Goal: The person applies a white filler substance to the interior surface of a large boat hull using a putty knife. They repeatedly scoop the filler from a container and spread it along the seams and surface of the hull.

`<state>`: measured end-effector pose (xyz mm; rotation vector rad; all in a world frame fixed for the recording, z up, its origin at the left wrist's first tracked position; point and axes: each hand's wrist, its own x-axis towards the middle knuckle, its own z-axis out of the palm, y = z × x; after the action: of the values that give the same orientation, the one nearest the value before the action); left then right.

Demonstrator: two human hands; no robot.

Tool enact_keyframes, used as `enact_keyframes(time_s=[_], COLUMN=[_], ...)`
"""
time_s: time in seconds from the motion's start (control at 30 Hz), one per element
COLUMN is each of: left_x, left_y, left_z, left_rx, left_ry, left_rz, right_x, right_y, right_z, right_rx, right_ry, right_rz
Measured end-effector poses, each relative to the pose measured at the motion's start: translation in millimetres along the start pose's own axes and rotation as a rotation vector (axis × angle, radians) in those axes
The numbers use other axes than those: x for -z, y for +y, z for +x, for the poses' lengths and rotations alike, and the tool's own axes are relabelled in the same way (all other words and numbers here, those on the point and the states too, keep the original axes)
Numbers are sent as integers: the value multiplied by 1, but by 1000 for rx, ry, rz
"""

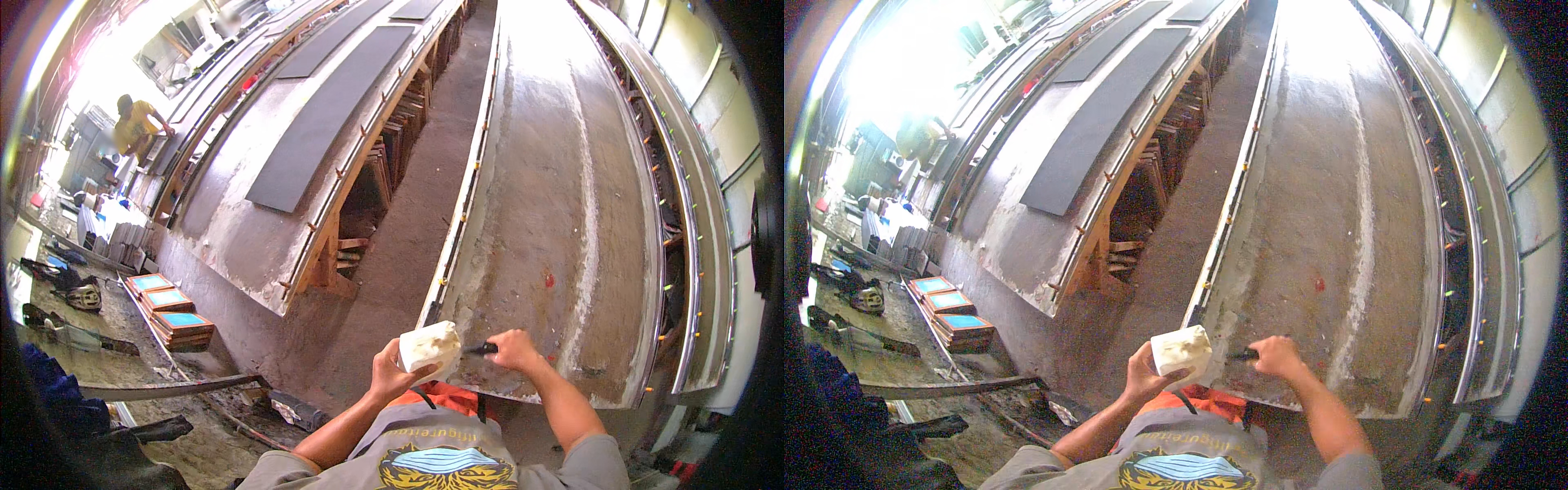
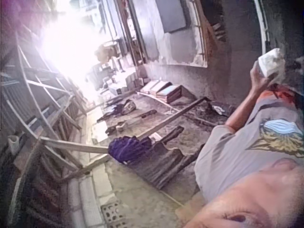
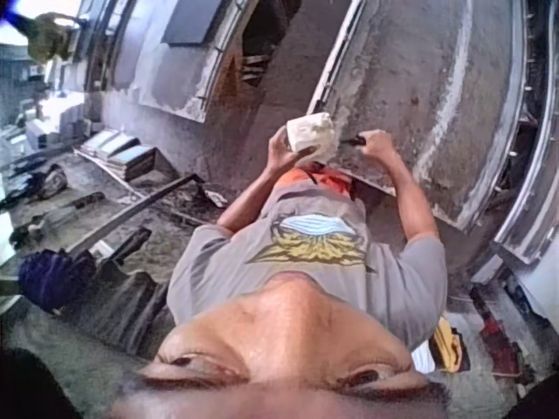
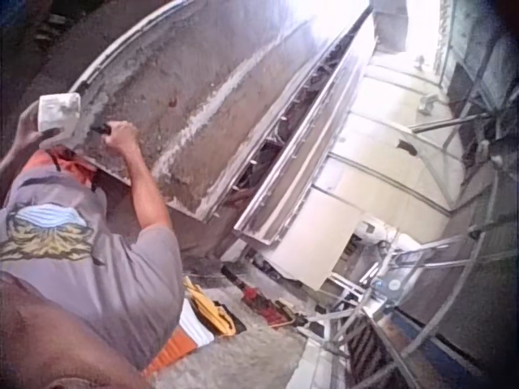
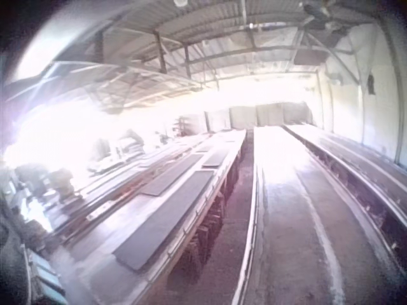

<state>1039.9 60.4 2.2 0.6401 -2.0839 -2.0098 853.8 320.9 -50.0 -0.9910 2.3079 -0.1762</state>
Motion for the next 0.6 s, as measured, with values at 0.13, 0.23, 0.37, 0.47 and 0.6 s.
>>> enact_keyframes(time_s=[0.13, 0.23, 0.37, 0.47, 0.6], left_x=[5, 3, -10, -26, -51], left_y=[-13, -12, 1, 1, -11], left_z=[-7, -20, -39, -57, -89], left_rx=[14, 55, 68, 65, 28], left_ry=[29, 65, 115, 180, 325], left_rz=[3, -61, -105, -124, 61], right_x=[-5, 23, 91, 130, 162], right_y=[13, 46, 86, 103, 126], right_z=[18, 62, 126, 168, 190], right_rx=[100, 90, -49, 3, -28], right_ry=[-26, 84, 101, 172, 476], right_rz=[-59, -98, -41, -139, -56])
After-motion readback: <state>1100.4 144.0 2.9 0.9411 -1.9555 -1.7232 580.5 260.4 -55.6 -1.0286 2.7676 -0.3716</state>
